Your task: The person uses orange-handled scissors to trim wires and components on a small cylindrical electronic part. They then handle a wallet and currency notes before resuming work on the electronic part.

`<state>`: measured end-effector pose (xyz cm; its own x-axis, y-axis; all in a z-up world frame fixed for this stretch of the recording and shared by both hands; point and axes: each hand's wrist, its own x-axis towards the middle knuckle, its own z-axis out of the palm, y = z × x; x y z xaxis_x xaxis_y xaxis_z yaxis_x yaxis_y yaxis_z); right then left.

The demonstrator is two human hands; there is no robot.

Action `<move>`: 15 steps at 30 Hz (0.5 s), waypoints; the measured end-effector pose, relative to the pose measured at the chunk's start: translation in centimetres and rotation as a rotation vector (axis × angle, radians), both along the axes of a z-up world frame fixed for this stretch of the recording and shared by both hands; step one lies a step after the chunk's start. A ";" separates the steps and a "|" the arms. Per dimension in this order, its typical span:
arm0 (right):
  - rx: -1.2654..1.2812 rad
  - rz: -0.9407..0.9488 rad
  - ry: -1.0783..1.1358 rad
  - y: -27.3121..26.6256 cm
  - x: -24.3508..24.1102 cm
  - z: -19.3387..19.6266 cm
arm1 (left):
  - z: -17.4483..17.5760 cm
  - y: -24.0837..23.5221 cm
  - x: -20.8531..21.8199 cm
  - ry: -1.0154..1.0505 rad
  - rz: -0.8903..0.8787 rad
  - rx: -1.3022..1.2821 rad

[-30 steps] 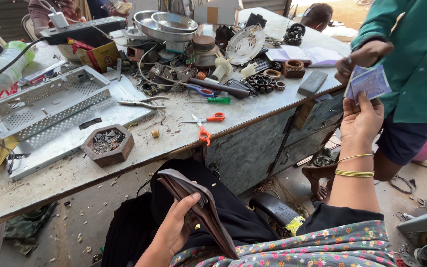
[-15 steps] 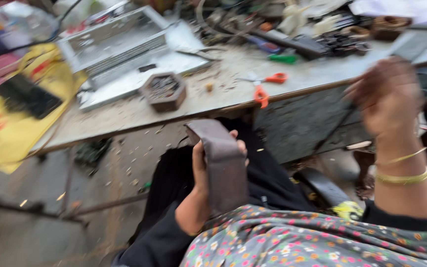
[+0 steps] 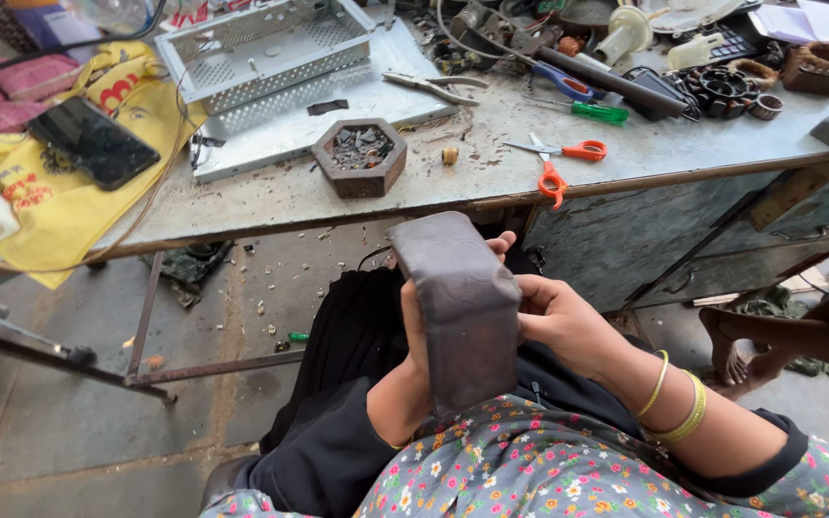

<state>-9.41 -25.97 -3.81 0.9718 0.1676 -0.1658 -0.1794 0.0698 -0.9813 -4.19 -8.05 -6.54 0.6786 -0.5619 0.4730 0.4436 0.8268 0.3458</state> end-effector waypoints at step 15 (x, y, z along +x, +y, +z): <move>0.355 -0.204 -0.185 -3.3 0.1 4.8 | 2.4 1.1 1.3 0.240 0.306 0.232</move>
